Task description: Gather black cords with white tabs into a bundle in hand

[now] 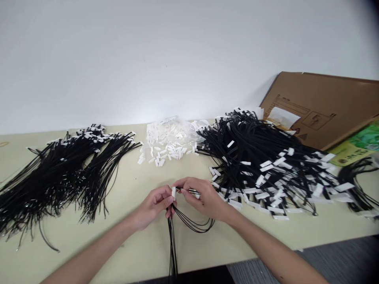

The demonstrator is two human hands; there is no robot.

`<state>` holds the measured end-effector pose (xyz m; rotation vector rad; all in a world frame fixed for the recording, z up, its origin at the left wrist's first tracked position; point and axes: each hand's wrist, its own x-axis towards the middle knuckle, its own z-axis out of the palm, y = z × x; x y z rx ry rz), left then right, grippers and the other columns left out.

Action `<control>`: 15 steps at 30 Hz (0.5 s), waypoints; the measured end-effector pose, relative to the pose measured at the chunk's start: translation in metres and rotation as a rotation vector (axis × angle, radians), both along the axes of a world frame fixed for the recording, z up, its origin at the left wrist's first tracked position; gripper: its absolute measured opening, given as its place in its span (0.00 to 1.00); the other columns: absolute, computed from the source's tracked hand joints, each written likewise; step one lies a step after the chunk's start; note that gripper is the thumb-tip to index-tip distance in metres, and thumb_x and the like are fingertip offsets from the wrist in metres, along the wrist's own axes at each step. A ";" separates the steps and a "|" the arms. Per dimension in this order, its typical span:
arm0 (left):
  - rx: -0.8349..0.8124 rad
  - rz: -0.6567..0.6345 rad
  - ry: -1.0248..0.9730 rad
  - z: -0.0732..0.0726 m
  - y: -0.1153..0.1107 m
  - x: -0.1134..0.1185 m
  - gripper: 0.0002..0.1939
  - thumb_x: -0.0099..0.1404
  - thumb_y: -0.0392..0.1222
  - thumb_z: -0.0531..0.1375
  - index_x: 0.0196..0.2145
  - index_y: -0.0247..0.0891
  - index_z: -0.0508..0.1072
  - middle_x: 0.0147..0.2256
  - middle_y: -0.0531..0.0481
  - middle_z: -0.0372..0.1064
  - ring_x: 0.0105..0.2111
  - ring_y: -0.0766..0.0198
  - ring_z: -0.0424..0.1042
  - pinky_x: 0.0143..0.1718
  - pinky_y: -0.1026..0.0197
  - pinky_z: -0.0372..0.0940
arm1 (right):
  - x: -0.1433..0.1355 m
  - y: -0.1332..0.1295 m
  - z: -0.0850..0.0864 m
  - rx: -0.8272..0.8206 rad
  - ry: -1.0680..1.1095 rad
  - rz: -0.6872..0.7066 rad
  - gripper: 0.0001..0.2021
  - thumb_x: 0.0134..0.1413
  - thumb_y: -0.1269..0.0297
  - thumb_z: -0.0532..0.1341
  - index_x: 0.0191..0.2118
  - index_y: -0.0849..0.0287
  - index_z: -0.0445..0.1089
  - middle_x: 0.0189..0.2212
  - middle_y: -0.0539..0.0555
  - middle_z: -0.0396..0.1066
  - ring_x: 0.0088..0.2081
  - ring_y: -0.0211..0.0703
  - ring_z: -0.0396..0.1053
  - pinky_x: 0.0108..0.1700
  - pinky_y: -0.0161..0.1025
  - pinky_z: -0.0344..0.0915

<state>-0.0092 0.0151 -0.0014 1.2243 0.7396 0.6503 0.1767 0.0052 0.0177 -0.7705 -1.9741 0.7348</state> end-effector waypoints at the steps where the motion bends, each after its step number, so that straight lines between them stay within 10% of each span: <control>1: 0.005 -0.001 0.003 0.000 0.000 0.000 0.10 0.59 0.44 0.56 0.27 0.34 0.64 0.25 0.52 0.64 0.22 0.70 0.65 0.20 0.67 0.58 | 0.000 0.000 0.000 -0.004 0.003 0.000 0.07 0.55 0.73 0.50 0.27 0.59 0.59 0.39 0.56 0.70 0.37 0.36 0.67 0.38 0.34 0.63; 15: 0.078 0.001 -0.005 0.004 -0.004 -0.001 0.13 0.56 0.47 0.58 0.27 0.34 0.65 0.24 0.52 0.65 0.19 0.70 0.64 0.21 0.67 0.58 | -0.003 -0.004 0.003 -0.017 0.027 0.028 0.07 0.55 0.72 0.50 0.27 0.59 0.59 0.36 0.56 0.69 0.37 0.36 0.67 0.39 0.34 0.62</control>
